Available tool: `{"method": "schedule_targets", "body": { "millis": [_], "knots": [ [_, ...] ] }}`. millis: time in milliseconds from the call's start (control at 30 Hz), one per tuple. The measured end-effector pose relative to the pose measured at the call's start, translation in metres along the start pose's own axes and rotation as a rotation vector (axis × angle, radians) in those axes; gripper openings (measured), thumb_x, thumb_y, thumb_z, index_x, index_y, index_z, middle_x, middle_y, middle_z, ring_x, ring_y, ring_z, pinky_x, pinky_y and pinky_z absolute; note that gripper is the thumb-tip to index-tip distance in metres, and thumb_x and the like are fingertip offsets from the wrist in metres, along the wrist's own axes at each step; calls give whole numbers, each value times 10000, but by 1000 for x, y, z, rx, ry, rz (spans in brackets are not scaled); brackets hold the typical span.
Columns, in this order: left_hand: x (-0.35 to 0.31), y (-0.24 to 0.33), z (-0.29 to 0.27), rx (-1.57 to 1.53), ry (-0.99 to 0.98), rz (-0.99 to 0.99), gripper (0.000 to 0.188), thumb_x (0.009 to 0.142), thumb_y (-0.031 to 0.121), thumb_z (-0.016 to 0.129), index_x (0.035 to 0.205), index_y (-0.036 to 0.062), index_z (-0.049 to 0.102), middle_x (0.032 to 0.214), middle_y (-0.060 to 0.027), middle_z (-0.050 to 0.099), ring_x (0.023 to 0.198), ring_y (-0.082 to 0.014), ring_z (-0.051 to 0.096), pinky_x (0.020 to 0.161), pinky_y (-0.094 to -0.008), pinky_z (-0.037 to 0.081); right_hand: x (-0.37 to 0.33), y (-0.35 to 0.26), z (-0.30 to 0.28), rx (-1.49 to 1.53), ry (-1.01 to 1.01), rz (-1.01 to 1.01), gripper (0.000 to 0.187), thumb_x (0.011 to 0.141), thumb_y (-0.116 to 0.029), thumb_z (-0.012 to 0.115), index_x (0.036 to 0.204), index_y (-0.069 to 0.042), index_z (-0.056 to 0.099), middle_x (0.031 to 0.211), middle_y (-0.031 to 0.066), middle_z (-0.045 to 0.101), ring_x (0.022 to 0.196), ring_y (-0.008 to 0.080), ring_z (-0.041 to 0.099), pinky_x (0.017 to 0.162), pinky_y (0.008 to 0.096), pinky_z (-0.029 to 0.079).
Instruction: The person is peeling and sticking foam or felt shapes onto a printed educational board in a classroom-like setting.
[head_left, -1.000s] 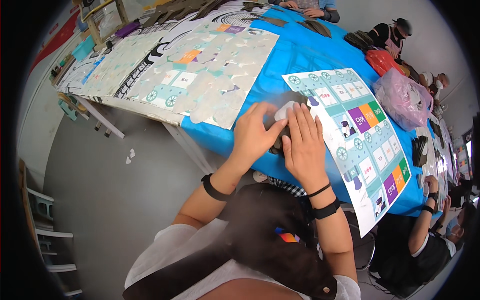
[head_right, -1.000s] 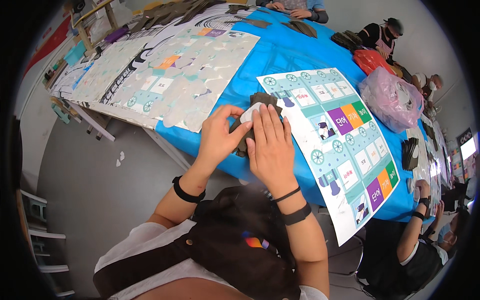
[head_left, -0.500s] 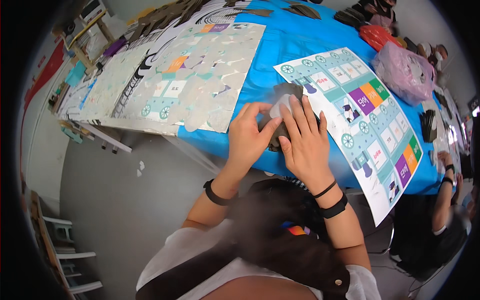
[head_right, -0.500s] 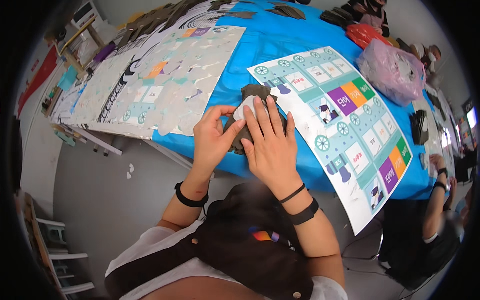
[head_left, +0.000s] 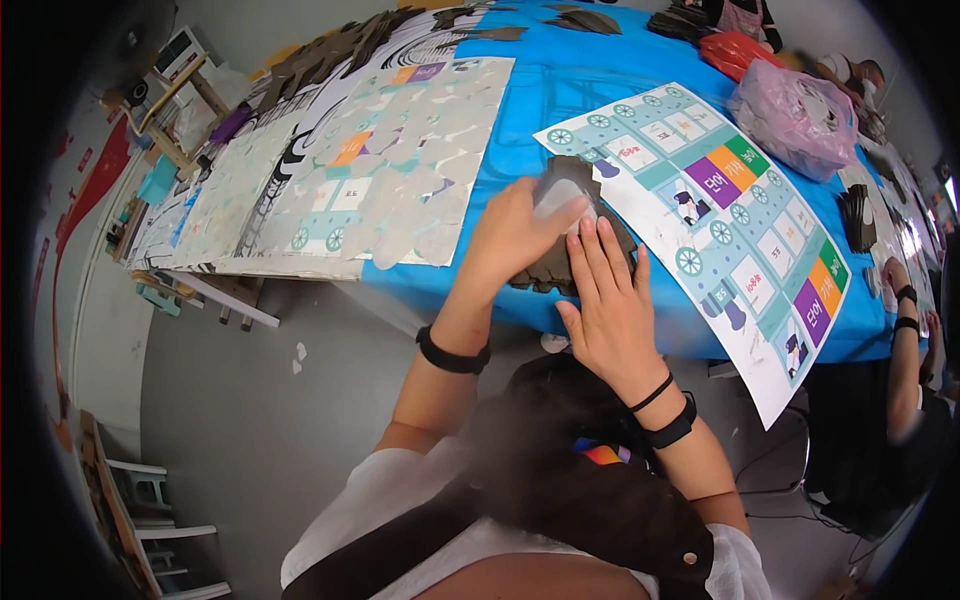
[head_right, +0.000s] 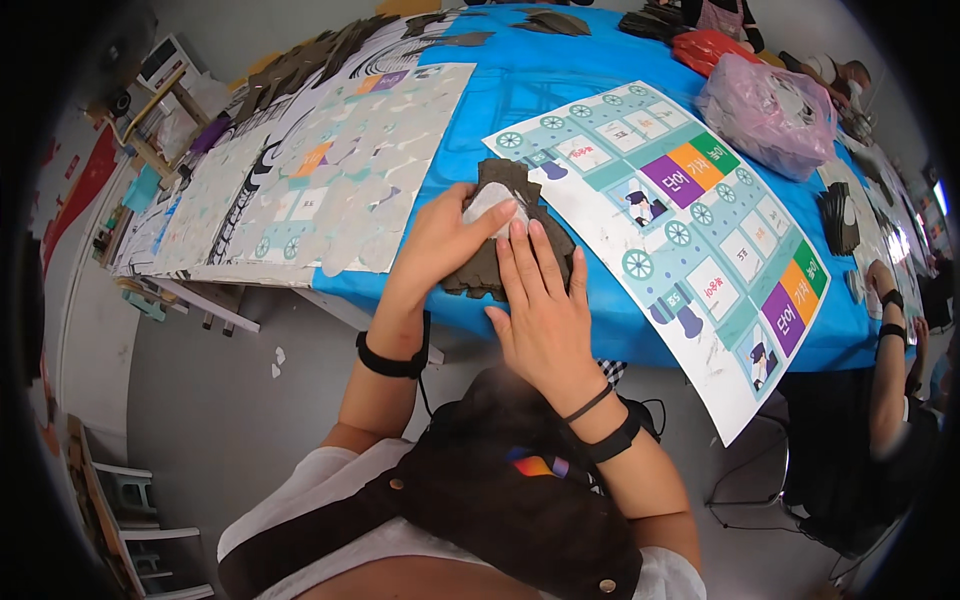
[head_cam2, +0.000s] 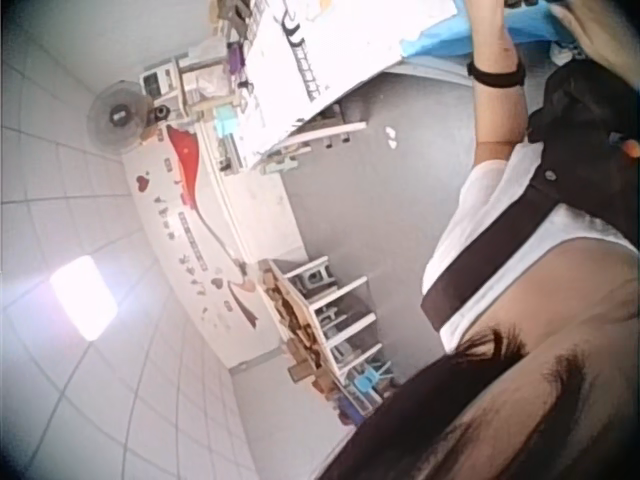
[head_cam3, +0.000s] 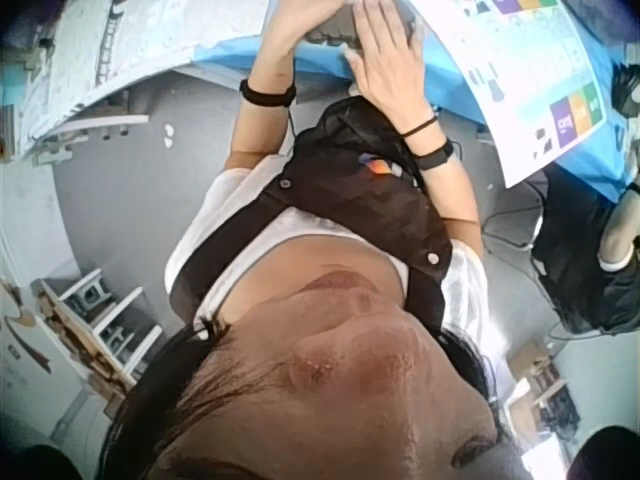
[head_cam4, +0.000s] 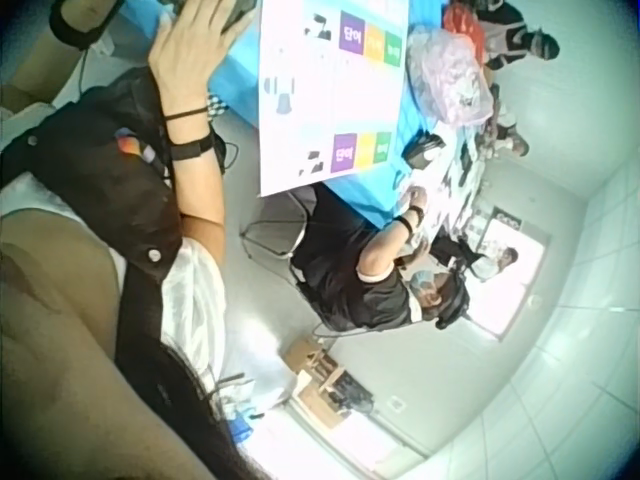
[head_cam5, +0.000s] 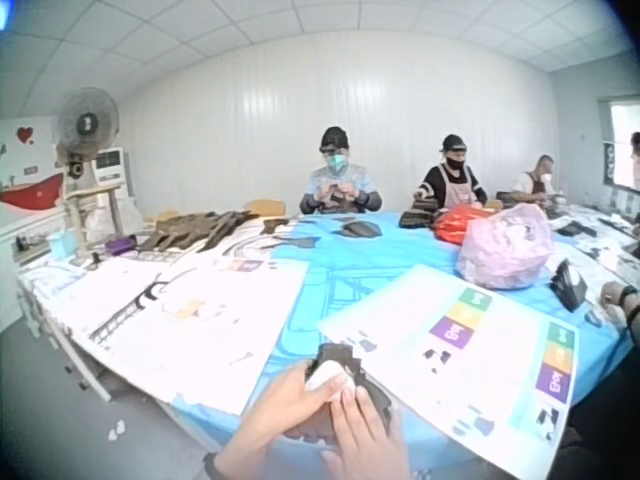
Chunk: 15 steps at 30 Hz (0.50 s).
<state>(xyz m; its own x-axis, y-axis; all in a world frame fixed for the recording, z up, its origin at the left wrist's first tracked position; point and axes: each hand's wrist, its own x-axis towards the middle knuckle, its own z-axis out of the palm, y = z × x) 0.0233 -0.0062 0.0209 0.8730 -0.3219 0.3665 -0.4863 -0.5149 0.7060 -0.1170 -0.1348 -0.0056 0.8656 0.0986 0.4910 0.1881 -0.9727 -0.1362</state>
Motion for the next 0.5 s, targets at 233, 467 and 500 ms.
{"method": "schedule_targets", "body": {
  "millis": [233, 467, 500],
  "knots": [
    [18, 20, -14, -175, -368, -301, 898, 769, 627, 739, 1196, -153, 618, 1129, -284, 685, 1041, -298, 690, 881, -342, 528, -12, 4, -2, 43, -10, -21, 791, 856, -304, 707, 1534, -53, 387, 1631, 113, 317, 1524, 259, 263, 1198, 581, 190],
    [18, 9, 11, -524, -185, -170, 417, 979, 340, 607, 1160, -27, 689, 1045, -144, 724, 930, -209, 667, 806, -312, 509, -12, 12, -8, 159, 0, -39, 786, 847, -256, 709, 1532, -50, 384, 1628, 116, 321, 1518, 265, 276, 1196, 562, 211],
    [18, 5, 13, -525, -188, -172, 417, 979, 340, 607, 1160, -27, 689, 1045, -144, 724, 930, -209, 667, 806, -312, 509, -11, 13, -9, 160, 1, -54, 779, 850, -255, 704, 1531, -50, 385, 1628, 115, 321, 1518, 264, 275, 1197, 560, 212]
  ]
}}
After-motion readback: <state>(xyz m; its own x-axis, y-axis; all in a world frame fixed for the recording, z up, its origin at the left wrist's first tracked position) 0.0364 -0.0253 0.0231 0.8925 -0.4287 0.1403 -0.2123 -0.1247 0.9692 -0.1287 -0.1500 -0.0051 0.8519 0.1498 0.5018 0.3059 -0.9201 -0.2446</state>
